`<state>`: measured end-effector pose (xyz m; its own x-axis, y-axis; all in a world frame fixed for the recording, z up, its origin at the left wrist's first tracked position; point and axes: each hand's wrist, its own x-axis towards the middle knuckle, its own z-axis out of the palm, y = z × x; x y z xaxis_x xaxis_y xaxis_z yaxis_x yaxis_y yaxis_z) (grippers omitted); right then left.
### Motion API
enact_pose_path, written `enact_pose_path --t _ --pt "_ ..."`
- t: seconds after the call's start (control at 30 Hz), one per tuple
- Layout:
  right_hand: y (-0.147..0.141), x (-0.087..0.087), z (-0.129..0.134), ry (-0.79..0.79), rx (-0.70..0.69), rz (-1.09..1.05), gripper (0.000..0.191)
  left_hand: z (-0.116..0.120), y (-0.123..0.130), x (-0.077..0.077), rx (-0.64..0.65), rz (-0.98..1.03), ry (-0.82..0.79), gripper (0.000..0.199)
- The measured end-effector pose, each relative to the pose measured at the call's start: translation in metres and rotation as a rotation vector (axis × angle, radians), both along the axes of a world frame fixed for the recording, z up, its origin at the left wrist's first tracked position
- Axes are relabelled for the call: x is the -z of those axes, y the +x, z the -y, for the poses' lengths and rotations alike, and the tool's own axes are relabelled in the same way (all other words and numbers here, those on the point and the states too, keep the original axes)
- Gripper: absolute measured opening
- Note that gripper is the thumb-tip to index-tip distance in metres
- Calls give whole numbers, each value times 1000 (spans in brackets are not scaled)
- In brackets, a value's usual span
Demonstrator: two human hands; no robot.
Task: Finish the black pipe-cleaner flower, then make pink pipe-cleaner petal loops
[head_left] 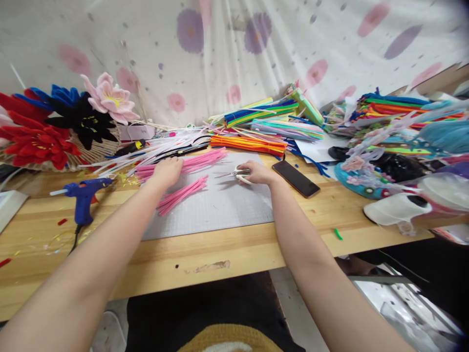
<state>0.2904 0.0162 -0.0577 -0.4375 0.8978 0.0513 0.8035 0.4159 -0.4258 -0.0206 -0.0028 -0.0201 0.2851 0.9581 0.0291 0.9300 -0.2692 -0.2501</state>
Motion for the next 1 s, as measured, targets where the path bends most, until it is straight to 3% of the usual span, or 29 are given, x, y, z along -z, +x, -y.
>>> enact_pose_path --t 0.17,0.33,0.43,0.53,0.63,0.73,0.83,0.93,1.0 --pt "-1 -9 4 -24 -22 62 47 1 -7 -19 -68 91 73 36" --pt "2 -14 8 -11 156 116 41 9 -11 -44 -149 265 301 35" --pt "7 -12 6 4 195 137 40 23 -4 -50 -180 327 423 38" --pt "15 -11 2 -48 120 121 44 39 10 -38 -94 341 392 36" --pt "16 -16 4 -68 113 80 48 53 25 -13 21 347 307 37" --pt "0 -26 12 89 161 -100 52 58 36 11 46 352 270 38" --pt "-31 -30 22 206 5 -272 61 58 42 25 63 371 257 40" --pt "-57 -22 23 211 -112 -266 30 59 41 25 91 434 276 43" --pt "-64 -16 20 215 -49 -320 20 62 36 20 77 482 300 42"
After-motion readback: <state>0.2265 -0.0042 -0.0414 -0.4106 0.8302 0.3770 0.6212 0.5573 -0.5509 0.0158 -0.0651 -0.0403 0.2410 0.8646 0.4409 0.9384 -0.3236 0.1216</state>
